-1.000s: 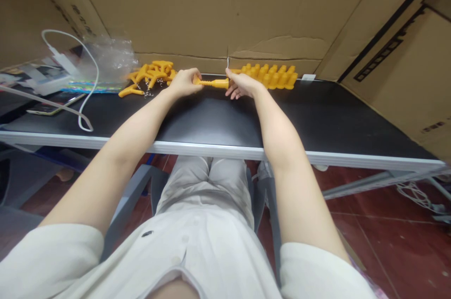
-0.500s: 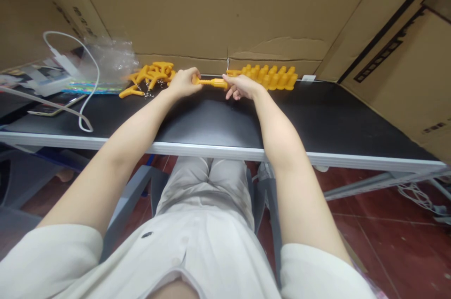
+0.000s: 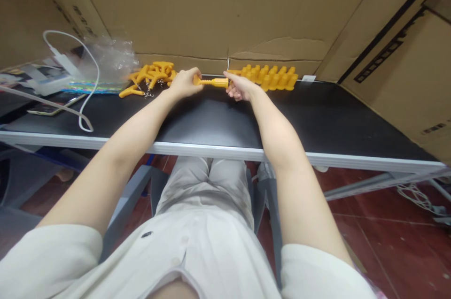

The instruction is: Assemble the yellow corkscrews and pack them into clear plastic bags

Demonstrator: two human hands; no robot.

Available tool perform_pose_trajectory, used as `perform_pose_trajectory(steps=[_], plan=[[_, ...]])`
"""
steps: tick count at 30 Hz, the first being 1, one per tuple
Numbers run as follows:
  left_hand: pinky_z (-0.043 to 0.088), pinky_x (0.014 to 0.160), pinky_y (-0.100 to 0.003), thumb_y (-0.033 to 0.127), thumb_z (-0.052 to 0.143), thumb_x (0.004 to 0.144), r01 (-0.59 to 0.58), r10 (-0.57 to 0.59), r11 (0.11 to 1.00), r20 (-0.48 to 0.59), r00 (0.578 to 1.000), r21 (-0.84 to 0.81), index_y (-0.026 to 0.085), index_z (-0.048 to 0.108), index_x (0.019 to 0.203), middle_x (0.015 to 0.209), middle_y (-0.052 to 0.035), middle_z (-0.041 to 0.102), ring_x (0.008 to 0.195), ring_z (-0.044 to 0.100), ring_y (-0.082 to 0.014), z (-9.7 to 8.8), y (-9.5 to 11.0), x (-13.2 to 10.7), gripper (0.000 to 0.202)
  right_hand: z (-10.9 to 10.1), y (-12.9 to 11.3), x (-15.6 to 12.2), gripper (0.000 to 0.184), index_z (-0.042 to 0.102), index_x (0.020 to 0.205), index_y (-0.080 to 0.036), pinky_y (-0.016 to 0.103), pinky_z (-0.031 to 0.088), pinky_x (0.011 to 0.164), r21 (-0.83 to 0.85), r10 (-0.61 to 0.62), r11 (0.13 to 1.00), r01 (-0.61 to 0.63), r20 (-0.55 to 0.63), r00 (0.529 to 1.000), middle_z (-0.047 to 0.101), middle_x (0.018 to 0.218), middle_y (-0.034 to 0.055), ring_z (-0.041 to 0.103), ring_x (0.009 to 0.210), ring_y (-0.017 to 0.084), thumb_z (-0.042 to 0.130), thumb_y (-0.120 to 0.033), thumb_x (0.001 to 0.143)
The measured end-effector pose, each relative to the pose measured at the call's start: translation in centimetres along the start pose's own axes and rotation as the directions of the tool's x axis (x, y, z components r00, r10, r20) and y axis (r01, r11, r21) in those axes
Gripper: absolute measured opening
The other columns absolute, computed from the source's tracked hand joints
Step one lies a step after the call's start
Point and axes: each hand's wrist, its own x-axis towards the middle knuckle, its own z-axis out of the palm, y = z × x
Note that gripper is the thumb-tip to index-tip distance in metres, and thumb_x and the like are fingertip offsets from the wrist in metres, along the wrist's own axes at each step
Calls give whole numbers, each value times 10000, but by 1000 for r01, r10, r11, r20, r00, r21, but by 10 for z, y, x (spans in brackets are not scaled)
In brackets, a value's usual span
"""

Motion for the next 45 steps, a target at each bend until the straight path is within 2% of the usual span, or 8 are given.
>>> perform_pose_trajectory(steps=[11, 22, 25, 27, 30, 32, 40, 45], plan=[[538, 1120, -460, 389, 724, 946, -19, 20, 999, -12, 1000, 29, 213, 706, 1414, 1204, -129, 760, 1243, 692, -358, 4, -4, 3, 501, 0, 0, 0, 629, 544, 811, -203, 173, 209, 334, 17, 13, 1000, -13, -7, 1000, 485, 454, -3, 246, 303, 57, 424, -708, 1167], [516, 1154, -478, 383, 731, 964, 2, -3, 1000, 21, 1000, 11, 228, 667, 1469, 1286, -153, 762, 1313, 694, -383, 3, -6, 4, 532, -2, -1, -1, 783, 614, 847, -190, 204, 188, 326, -80, -21, 996, 28, 87, 996, 533, 483, 13, 263, 300, 67, 466, -941, 1013], [509, 1169, -470, 376, 734, 960, 16, -17, 1000, 33, 999, 13, 237, 656, 1484, 1307, -147, 753, 1337, 689, -383, 2, -5, 3, 548, -7, 0, -1, 706, 624, 901, -183, 195, 248, 334, -64, -18, 998, 26, 128, 992, 594, 526, 17, 317, 306, 67, 520, -865, 1050], [506, 1175, -463, 366, 739, 953, 23, -24, 1000, 40, 999, 19, 238, 653, 1489, 1315, -143, 747, 1346, 686, -381, 1, -4, 2, 557, -10, 1, -1, 534, 623, 972, -178, 173, 349, 375, -21, -48, 998, 51, 138, 989, 673, 600, 22, 423, 344, 71, 581, -688, 1126], [507, 1177, -466, 357, 736, 947, 25, -26, 999, 31, 999, 30, 229, 653, 1489, 1315, -147, 744, 1341, 683, -381, 0, -2, 1, 563, -13, 5, -1, 187, 610, 1060, -170, 147, 486, 481, 48, -123, 992, 118, 134, 983, 763, 723, 24, 585, 448, 73, 650, -319, 1166], [510, 1173, -469, 357, 735, 942, 19, -20, 999, 19, 1000, 33, 234, 652, 1488, 1295, -140, 748, 1330, 683, -377, 1, -2, 1, 566, -13, 6, -2, 118, 606, 1066, -164, 145, 504, 499, 65, -146, 988, 139, 128, 981, 771, 734, 26, 607, 463, 73, 672, -221, 1146], [513, 1160, -465, 379, 755, 925, 8, -8, 1000, 22, 1000, 13, 251, 655, 1463, 1264, -142, 739, 1326, 671, -379, 3, -5, 3, 563, -12, 3, -4, 320, 606, 970, -172, 160, 441, 428, 62, -101, 994, 95, 102, 990, 709, 643, 40, 528, 384, 84, 670, -433, 1143], [522, 1144, -471, 373, 747, 916, 12, -12, 999, 18, 1000, 31, 244, 657, 1472, 1230, -145, 754, 1311, 682, -385, 2, -2, 1, 578, -10, 0, -4, 405, 603, 925, -177, 161, 396, 404, 40, -60, 998, 57, 70, 996, 669, 580, 40, 485, 355, 85, 583, -496, 1173]])
